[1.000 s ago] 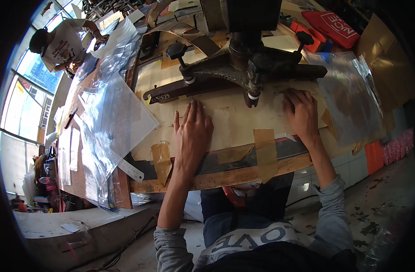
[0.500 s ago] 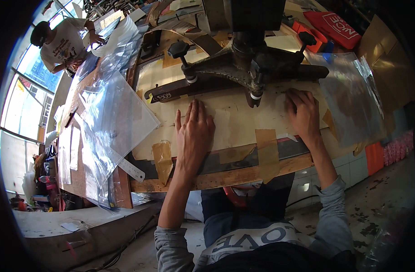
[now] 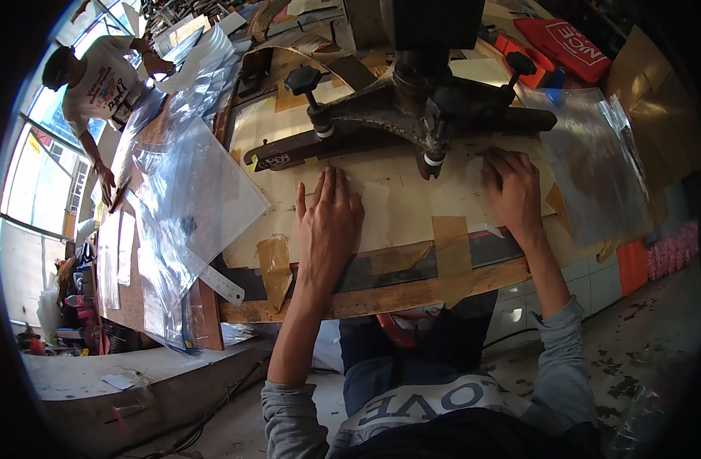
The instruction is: The person aligns and flattens plastic sheets on a wooden work surface with their hands, positioning them under a press machine.
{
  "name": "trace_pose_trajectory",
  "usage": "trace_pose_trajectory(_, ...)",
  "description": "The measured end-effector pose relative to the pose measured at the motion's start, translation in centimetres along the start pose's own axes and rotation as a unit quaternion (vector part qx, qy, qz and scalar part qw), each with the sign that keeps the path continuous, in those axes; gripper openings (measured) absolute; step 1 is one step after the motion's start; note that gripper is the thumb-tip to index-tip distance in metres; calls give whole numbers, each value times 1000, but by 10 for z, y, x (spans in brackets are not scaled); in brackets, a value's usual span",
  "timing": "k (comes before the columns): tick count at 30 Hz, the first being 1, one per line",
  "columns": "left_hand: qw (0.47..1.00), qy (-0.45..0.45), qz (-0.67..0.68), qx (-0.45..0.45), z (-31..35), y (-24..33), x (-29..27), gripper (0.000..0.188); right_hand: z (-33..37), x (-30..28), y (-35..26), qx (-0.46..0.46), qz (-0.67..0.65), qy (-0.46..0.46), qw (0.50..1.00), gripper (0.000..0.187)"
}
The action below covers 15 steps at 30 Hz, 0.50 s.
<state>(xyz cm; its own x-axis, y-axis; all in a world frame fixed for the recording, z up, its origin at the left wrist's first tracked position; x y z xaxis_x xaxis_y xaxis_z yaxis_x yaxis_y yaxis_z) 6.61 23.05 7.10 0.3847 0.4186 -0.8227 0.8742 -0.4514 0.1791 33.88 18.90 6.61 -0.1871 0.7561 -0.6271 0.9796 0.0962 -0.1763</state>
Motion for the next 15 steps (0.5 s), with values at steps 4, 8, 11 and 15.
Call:
trace_pose_trajectory(4,1000,-2,0,0,-1,1,1,42,0,0,1,1,-4,2,1000,15)
trace_pose_trajectory(8,1000,-5,-3,0,0,-1,1,42,0,-1,-1,5,0,-2,1000,16)
trace_pose_trajectory(11,1000,-3,-4,2,1,-2,2,42,0,-1,-2,4,2,-3,1000,16)
trace_pose_trajectory(15,1000,-2,-6,5,2,-1,2,42,2,0,-1,7,4,-4,1000,16)
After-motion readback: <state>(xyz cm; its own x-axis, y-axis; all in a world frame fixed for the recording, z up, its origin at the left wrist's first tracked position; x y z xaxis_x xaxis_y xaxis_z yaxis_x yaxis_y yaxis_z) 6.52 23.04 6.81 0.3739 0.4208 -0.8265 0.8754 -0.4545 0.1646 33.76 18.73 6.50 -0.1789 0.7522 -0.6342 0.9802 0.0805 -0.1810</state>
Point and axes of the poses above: each hand's wrist, its own z-axis away from the middle knuckle, its own x-axis out of the palm, y = z × x, the point moved 3 cm from there along -z, towards the middle knuckle, and after that the axes turned 11 degrees about y, right-handed, at the moved point
